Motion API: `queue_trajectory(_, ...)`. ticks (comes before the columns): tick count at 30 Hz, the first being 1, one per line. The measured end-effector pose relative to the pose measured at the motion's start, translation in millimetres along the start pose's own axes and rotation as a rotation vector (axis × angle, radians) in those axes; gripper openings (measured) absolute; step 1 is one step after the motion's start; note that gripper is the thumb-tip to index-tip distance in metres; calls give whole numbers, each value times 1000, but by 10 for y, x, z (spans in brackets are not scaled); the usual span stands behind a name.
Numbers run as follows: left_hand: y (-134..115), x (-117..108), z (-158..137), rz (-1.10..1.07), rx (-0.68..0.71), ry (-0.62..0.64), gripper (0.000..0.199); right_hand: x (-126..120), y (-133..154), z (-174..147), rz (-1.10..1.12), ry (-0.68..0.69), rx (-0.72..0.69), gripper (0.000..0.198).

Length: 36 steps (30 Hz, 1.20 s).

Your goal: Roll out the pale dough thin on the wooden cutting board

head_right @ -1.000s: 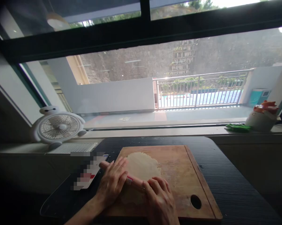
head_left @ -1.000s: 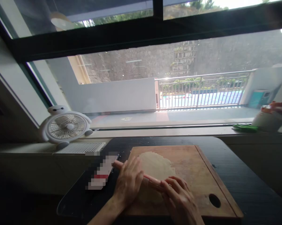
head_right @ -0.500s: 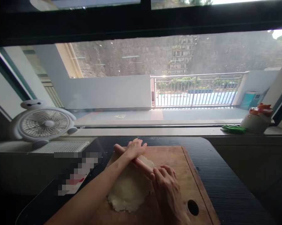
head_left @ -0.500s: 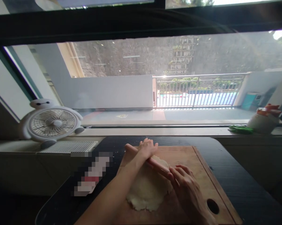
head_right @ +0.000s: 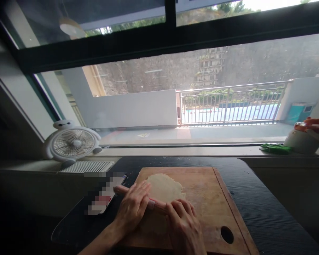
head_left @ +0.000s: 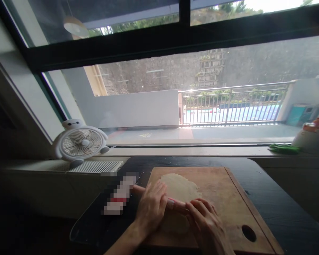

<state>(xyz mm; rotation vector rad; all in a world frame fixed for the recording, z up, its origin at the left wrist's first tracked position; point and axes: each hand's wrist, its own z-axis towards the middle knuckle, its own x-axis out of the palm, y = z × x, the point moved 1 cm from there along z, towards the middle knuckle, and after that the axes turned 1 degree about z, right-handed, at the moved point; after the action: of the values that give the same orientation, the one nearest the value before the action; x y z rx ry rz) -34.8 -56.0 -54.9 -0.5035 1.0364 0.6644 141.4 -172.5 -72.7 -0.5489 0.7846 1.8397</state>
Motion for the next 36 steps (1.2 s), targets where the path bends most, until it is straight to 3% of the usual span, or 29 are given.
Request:
queue_trajectory(4, -53, 73, 236, -14, -5, 62, 40, 43, -98, -4, -28, 7, 3, 27)
queue_trajectory(8, -92, 308, 860, -48, -18, 170, 44, 60, -280, 22, -51, 10, 92, 28)
queue_trajectory(12, -135, 598, 1426, -25, -131, 296, 51, 44, -426, 109, -71, 60, 148, 27)
queue_trajectory(16, -208, 684, 1660, -17, -171, 275, 51, 4, -446, 177, -76, 91, 201, 24)
queue_trajectory(20, -199, 509, 1436, -5, -155, 236, 42, -34, -328, 145, -52, 71, 181, 26)
queue_trajectory(22, -150, 385, 1150, 10, -139, 194, 39, -35, -246, 101, -22, 61, 145, 26)
queue_trajectory(25, -60, 214, 587, 38, -30, 30, 39, -1, -133, 27, 26, 39, 86, 28)
queue_trajectory(29, 48, 94, -12, 97, 93, -22, 46, 90, -45, -50, 68, 13, 41, 31)
queue_trajectory(32, 80, 100, -28, 98, 116, 5, 48, 129, -57, -53, 61, -7, 57, 30)
queue_trajectory(36, 21, 217, 484, 19, 94, 89, 43, 82, -185, 6, 16, 23, 119, 23)
